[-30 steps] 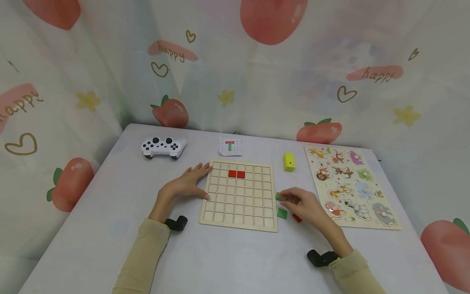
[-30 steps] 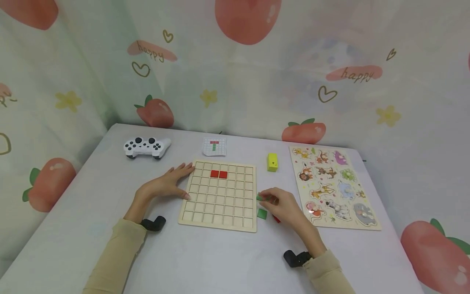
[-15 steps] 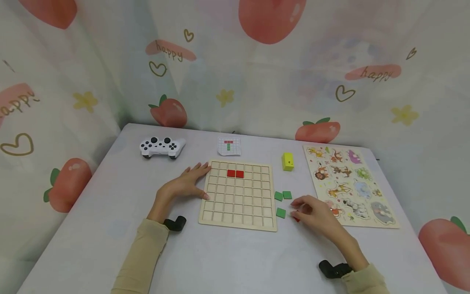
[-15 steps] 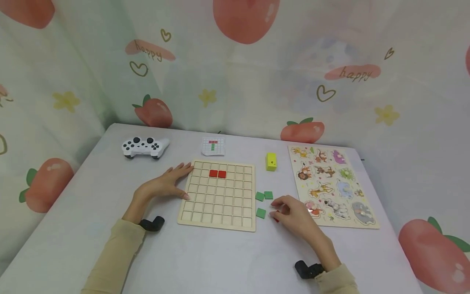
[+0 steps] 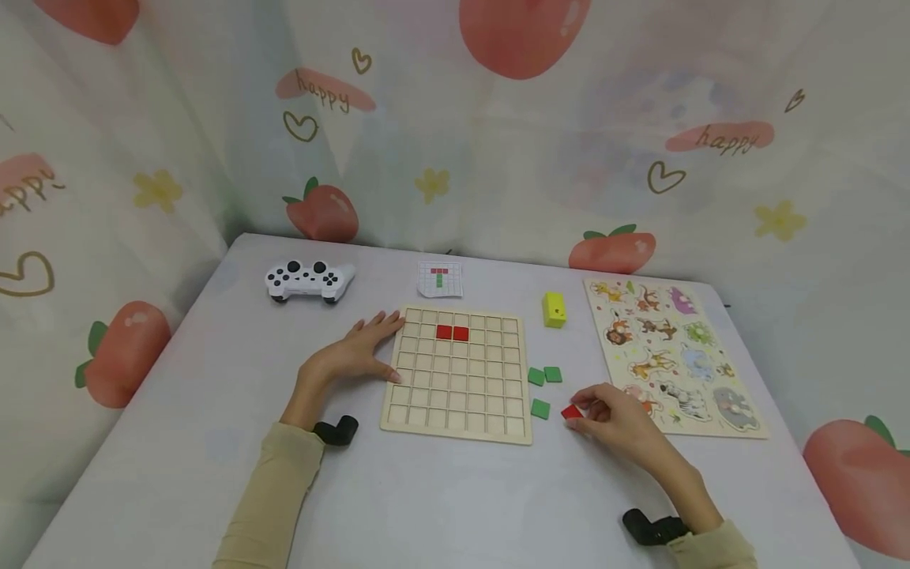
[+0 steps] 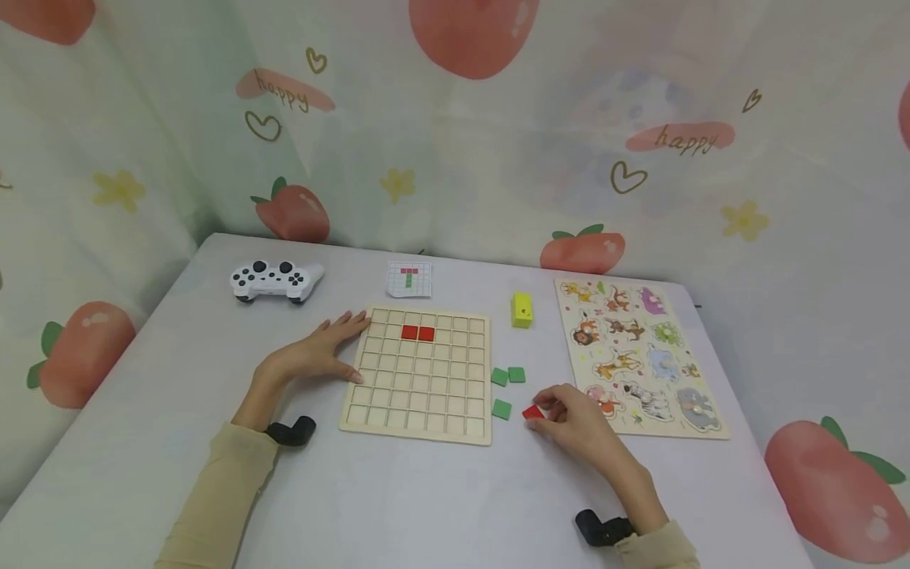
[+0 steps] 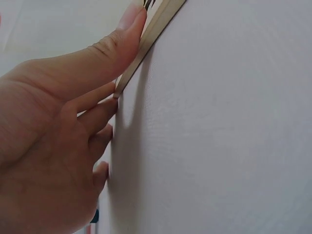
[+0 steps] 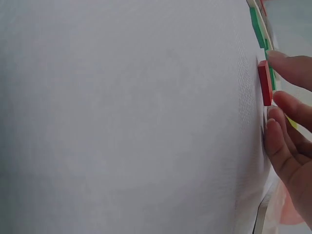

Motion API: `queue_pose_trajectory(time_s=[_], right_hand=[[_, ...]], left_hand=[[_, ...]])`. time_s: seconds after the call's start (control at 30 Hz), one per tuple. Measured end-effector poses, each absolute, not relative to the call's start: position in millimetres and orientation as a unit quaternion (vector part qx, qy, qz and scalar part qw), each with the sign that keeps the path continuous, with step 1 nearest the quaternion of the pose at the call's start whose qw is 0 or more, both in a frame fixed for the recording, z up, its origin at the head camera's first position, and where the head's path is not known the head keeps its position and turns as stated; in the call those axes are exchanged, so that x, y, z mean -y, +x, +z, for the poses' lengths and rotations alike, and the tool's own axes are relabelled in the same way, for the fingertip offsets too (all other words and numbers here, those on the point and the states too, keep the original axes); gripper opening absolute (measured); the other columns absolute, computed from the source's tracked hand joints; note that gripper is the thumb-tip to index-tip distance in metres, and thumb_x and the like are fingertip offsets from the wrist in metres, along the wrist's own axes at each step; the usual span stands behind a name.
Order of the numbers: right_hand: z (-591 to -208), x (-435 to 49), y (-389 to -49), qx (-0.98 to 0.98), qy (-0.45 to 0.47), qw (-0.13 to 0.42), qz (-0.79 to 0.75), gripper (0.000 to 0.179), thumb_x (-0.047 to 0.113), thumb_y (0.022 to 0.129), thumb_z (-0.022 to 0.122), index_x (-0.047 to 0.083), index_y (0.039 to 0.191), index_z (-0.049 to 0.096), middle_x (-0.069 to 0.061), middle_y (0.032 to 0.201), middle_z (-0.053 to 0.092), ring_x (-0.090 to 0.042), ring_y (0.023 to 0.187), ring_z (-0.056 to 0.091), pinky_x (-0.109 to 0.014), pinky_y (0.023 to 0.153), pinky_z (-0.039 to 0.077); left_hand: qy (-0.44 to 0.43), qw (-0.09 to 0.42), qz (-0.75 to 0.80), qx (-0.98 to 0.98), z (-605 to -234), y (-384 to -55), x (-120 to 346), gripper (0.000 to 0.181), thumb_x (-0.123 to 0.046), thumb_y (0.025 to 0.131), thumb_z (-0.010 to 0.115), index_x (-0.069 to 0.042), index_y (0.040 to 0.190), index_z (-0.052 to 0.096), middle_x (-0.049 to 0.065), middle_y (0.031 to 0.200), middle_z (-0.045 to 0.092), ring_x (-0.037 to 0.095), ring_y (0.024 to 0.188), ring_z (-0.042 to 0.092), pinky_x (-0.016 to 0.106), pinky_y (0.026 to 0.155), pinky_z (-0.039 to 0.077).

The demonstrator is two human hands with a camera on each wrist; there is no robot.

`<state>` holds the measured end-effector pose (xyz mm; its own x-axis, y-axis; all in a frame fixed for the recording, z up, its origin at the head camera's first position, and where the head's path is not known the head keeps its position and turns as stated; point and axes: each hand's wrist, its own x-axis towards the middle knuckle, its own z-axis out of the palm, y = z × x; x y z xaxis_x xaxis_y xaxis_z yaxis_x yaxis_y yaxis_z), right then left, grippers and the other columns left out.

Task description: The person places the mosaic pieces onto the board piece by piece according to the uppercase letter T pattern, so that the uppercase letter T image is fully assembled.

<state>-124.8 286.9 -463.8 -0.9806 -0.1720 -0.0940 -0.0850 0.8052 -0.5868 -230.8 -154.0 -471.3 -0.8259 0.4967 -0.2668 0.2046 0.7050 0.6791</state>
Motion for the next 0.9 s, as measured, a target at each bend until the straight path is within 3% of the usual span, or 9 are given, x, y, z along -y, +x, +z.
queue_pose_trajectory(time_s=[0.3, 0.53, 0.7, 0.9], right_hand=[[-465.5, -285.7, -124.5, -0.947, -0.08, 0.063, -0.304, 0.03, 0.019, 0.083, 0.087, 0.006, 0.105, 0.071, -0.001, 0.088, 0.064, -0.011, 0.074, 0.052, -0.02, 0.062, 0.047], [-460.6, -286.1, -125.0, -0.943, -0.076, 0.087, -0.313, 0.02, 0.015, 0.088, 0.081, 0.008, 0.101, 0.067, 0.001, 0.083, 0.064, -0.01, 0.072, 0.055, -0.021, 0.061, 0.048], [-460.7, -286.1, -126.5, -0.937, -0.073, 0.089, -0.329, 0.01, 0.01, 0.092, 0.074, 0.008, 0.101, 0.068, 0.001, 0.086, 0.068, -0.01, 0.076, 0.06, -0.02, 0.065, 0.053], [-462.2, -287.4, -132.9, -0.921, -0.073, 0.077, -0.375, 0.011, 0.009, 0.095, 0.072, 0.005, 0.105, 0.069, -0.005, 0.094, 0.073, -0.011, 0.079, 0.067, -0.021, 0.067, 0.057]], left_hand=[[0.193, 0.224, 0.334, -0.895, -467.2, -230.3, 154.9, 0.106, -0.028, 0.08, 0.087, -0.008, 0.164, 0.026, 0.009, 0.173, 0.014, 0.033, 0.161, 0.001, 0.051, 0.131, -0.005], [0.194, 0.222, 0.335, -0.895, -467.0, -233.4, 153.4, 0.105, -0.027, 0.08, 0.088, -0.007, 0.163, 0.027, 0.012, 0.173, 0.015, 0.034, 0.161, 0.003, 0.052, 0.131, -0.004], [0.179, 0.233, 0.335, -0.895, -466.9, -235.9, 152.9, 0.105, -0.029, 0.081, 0.087, -0.011, 0.164, 0.027, 0.009, 0.174, 0.012, 0.032, 0.161, 0.001, 0.051, 0.131, -0.005], [0.185, 0.232, 0.335, -0.894, -465.1, -237.2, 152.4, 0.106, -0.031, 0.08, 0.088, -0.011, 0.164, 0.026, 0.008, 0.174, 0.012, 0.032, 0.161, 0.001, 0.05, 0.131, -0.005]])
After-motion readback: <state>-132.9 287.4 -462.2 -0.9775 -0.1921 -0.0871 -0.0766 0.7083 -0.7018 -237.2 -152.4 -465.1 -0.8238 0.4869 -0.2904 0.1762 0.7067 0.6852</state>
